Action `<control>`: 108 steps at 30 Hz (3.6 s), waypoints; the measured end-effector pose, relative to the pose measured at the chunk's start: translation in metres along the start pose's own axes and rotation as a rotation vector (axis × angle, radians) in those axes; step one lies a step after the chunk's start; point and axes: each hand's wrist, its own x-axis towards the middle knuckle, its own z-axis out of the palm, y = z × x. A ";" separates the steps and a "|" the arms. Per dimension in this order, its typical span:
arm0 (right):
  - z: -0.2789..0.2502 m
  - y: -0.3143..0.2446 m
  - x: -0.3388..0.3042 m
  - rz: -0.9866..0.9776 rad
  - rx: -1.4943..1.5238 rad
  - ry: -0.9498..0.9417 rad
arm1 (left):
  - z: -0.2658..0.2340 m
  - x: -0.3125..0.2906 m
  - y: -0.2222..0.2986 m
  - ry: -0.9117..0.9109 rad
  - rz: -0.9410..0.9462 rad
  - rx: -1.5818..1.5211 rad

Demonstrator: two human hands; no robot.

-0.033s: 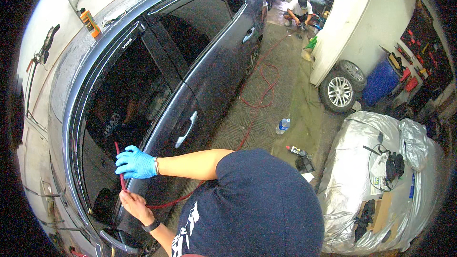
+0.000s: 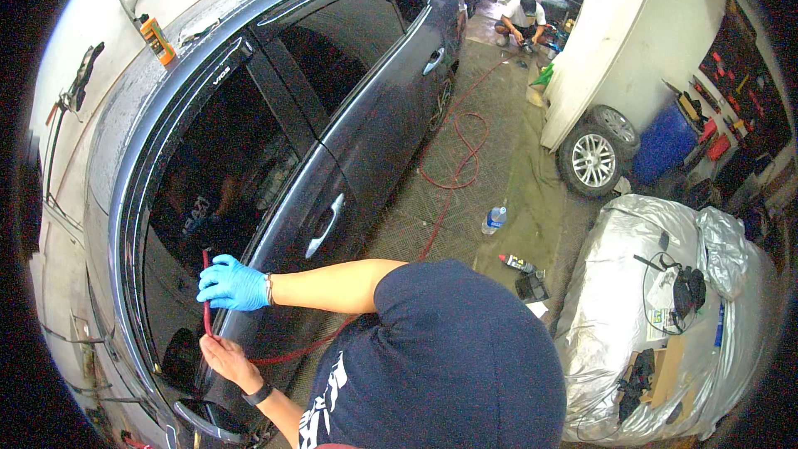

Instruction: The person uses a red squeegee to wipe the side window of a dark sedan, then sprays a cleaning solution from a yellow bottle onto a cloth and wipes the window and side mirror. The person repeats the wiping process on the window and mirror throughout the clip.

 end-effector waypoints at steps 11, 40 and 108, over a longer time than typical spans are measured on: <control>0.018 -0.018 -0.003 0.211 0.550 -0.244 | 0.027 0.041 0.010 0.083 0.464 0.120; -0.187 0.376 0.397 0.498 -0.061 0.247 | -0.331 -0.150 0.034 1.394 -0.053 0.915; -0.205 0.607 0.430 0.567 0.321 -0.439 | 0.007 -0.217 0.131 0.881 -0.148 0.518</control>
